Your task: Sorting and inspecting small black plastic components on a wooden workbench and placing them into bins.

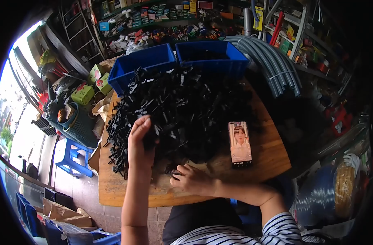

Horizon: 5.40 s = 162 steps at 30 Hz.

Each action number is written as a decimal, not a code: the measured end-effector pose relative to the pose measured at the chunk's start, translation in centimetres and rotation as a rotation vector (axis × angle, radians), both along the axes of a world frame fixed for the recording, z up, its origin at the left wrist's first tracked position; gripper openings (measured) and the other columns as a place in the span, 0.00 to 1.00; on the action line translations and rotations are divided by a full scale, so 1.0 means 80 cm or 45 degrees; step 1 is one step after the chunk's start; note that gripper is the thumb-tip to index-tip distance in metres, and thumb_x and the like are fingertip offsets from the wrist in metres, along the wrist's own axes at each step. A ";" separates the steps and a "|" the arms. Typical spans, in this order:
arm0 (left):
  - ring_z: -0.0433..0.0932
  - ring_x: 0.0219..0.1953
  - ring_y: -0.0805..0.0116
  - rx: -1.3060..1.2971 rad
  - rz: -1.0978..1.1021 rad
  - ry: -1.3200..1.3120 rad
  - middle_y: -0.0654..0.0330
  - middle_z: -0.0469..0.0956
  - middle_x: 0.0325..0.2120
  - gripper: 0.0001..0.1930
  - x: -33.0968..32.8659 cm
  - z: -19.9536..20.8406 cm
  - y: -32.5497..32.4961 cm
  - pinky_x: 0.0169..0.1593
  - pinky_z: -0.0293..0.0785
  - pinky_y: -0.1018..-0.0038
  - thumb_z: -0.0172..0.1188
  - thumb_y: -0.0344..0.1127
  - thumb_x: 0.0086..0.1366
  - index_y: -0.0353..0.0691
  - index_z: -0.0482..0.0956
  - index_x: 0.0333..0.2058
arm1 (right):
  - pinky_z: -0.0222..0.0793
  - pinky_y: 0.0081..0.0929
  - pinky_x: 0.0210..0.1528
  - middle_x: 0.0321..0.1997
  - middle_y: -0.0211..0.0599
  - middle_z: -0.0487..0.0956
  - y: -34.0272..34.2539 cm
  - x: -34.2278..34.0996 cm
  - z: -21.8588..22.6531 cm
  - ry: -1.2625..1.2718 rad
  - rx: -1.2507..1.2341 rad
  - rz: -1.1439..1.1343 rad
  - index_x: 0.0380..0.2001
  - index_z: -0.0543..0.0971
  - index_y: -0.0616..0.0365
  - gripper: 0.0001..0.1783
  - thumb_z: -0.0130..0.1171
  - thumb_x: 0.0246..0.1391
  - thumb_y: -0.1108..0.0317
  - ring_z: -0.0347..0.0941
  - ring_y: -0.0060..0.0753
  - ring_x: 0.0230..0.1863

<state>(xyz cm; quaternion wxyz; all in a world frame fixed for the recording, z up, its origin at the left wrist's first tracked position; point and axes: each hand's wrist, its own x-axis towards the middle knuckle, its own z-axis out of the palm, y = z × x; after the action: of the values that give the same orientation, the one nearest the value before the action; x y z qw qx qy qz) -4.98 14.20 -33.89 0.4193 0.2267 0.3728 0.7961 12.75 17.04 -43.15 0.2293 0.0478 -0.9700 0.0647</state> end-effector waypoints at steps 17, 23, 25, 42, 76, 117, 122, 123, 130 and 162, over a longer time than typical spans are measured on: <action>0.73 0.47 0.65 0.018 -0.338 1.018 0.52 0.73 0.48 0.26 0.005 0.111 0.208 0.50 0.67 0.74 0.61 0.34 0.55 0.33 0.69 0.53 | 0.67 0.25 0.26 0.28 0.33 0.74 0.038 0.020 0.023 0.518 -0.480 -0.160 0.33 0.76 0.58 0.09 0.63 0.47 0.71 0.71 0.31 0.27; 0.76 0.42 0.68 -0.068 -0.457 1.129 0.58 0.75 0.35 0.29 0.044 -0.018 -0.025 0.42 0.74 0.76 0.63 0.35 0.59 0.31 0.65 0.56 | 0.69 0.17 0.39 0.42 0.36 0.75 0.048 0.013 0.051 0.875 -1.106 -0.337 0.36 0.72 0.62 0.05 0.54 0.56 0.78 0.72 0.21 0.40; 0.77 0.35 0.71 -0.149 -0.375 1.187 0.59 0.73 0.31 0.21 0.058 -0.037 -0.058 0.38 0.74 0.79 0.61 0.30 0.59 0.30 0.69 0.50 | 0.69 0.14 0.41 0.41 0.32 0.75 0.035 0.000 0.055 0.862 -1.311 -0.287 0.43 0.70 0.64 0.09 0.52 0.59 0.77 0.72 0.16 0.39; 0.76 0.28 0.71 0.005 0.112 1.414 0.57 0.75 0.31 0.16 0.044 -0.068 -0.036 0.31 0.72 0.80 0.64 0.20 0.51 0.34 0.79 0.41 | 0.69 0.13 0.34 0.35 0.29 0.72 0.043 -0.004 0.050 0.609 -1.201 -0.138 0.35 0.73 0.60 0.05 0.58 0.56 0.73 0.69 0.17 0.36; 0.78 0.29 0.62 0.134 0.270 1.831 0.52 0.74 0.34 0.17 0.056 -0.058 -0.050 0.33 0.74 0.76 0.61 0.18 0.51 0.31 0.77 0.42 | 0.66 0.17 0.45 0.36 0.29 0.77 0.049 0.006 0.037 0.260 -2.288 0.210 0.39 0.75 0.60 0.10 0.54 0.60 0.64 0.70 0.15 0.41; 0.80 0.29 0.66 0.173 -0.048 0.203 0.50 0.79 0.29 0.07 0.018 -0.040 -0.053 0.34 0.76 0.75 0.54 0.27 0.62 0.40 0.64 0.28 | 0.69 0.33 0.33 0.35 0.35 0.68 -0.045 -0.050 0.003 -0.058 -0.215 -0.508 0.28 0.71 0.56 0.13 0.63 0.44 0.63 0.69 0.36 0.37; 0.80 0.22 0.63 0.128 -0.136 0.192 0.50 0.78 0.26 0.11 0.010 -0.033 -0.059 0.26 0.80 0.72 0.57 0.32 0.62 0.40 0.61 0.34 | 0.69 0.29 0.37 0.38 0.31 0.73 -0.022 -0.002 0.021 0.132 -0.595 -0.232 0.29 0.73 0.56 0.07 0.60 0.48 0.70 0.70 0.32 0.37; 0.80 0.22 0.63 0.125 -0.131 0.189 0.50 0.78 0.26 0.11 0.007 -0.034 -0.062 0.26 0.80 0.72 0.57 0.32 0.62 0.40 0.61 0.34 | 0.69 0.28 0.38 0.41 0.31 0.75 -0.019 0.012 0.026 0.175 -0.817 -0.135 0.31 0.73 0.56 0.06 0.59 0.50 0.71 0.71 0.30 0.39; 0.78 0.22 0.63 -0.040 -0.553 0.008 0.52 0.77 0.24 0.14 0.018 -0.037 -0.053 0.27 0.78 0.73 0.51 0.27 0.57 0.38 0.66 0.44 | 0.72 0.22 0.47 0.40 0.34 0.75 -0.022 0.048 0.050 0.668 -1.786 -0.254 0.45 0.69 0.63 0.11 0.50 0.61 0.69 0.73 0.25 0.44; 0.65 0.19 0.83 -0.280 -0.323 0.405 0.70 0.70 0.17 0.11 0.041 -0.059 -0.053 0.23 0.60 0.85 0.62 0.38 0.60 0.35 0.79 0.34 | 0.71 0.29 0.39 0.37 0.42 0.73 0.001 0.028 0.091 0.280 -0.378 -0.376 0.47 0.72 0.66 0.28 0.66 0.38 0.79 0.71 0.40 0.34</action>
<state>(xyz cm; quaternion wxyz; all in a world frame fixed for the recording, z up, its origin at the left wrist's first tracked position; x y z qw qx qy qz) -1.66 9.94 -38.64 0.4742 0.3473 0.4872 0.6459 15.01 17.15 -35.85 0.3450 -0.1220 -0.9156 0.1669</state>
